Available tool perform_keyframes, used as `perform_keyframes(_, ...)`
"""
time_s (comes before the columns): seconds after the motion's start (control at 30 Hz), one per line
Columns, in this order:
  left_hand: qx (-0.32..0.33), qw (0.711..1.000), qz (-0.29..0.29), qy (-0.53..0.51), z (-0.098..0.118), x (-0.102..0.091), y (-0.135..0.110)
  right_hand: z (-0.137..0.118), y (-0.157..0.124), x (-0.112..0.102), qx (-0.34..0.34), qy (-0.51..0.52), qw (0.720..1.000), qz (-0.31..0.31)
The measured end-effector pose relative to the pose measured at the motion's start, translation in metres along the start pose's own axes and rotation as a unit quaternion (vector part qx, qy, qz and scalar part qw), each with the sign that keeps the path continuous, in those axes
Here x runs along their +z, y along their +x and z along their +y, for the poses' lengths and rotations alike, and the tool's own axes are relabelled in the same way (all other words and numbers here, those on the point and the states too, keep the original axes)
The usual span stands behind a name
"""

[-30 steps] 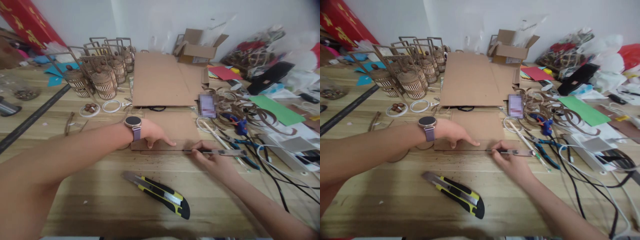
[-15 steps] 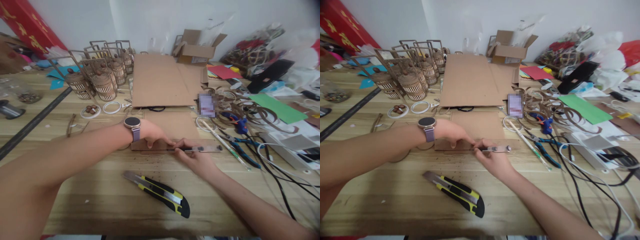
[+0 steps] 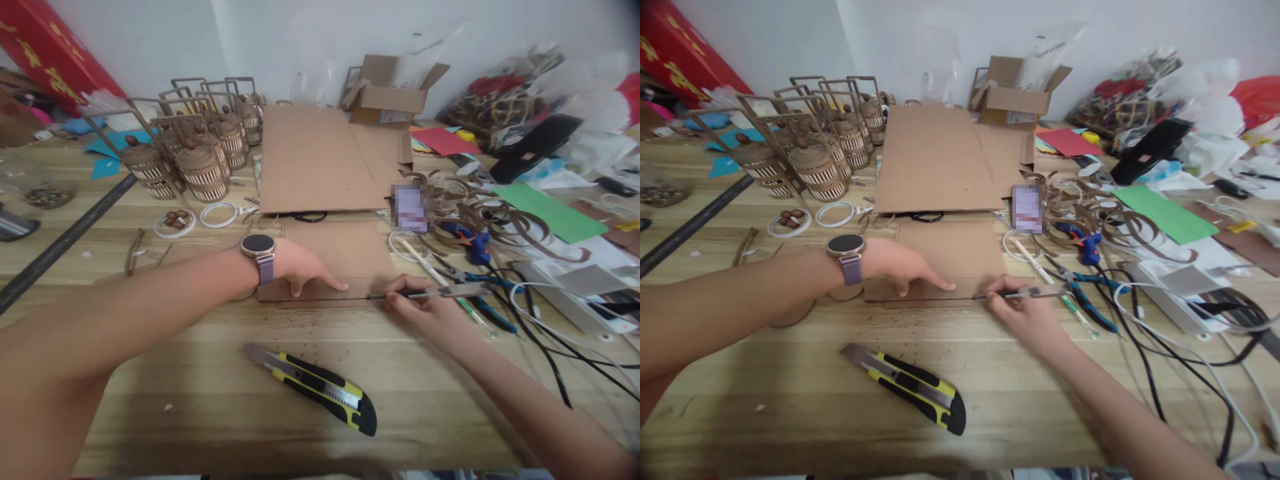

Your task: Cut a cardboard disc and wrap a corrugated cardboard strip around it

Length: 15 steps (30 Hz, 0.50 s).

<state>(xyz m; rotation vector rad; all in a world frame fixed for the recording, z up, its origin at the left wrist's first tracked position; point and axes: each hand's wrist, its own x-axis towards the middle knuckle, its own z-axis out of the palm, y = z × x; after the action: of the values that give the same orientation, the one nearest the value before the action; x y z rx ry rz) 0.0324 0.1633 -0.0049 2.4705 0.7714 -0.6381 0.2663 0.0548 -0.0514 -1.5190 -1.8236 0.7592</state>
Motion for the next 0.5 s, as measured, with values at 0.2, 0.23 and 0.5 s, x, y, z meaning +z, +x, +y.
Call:
perform_keyframes(0.2,-0.004,0.994,-0.083,0.064,0.002,-0.006,0.001,0.042,-0.019,-0.062,0.069,-0.122,0.987,0.076)
perform_keyframes(0.23,-0.005,0.994,-0.086,0.067,0.001,-0.006,0.002,0.043,-0.022,-0.07,0.088,-0.136,0.983,0.082)
perform_keyframes(0.5,0.022,0.993,0.026,0.113,0.004,0.017,-0.01,0.016,-0.003,-0.065,0.029,-0.261,0.959,0.107)
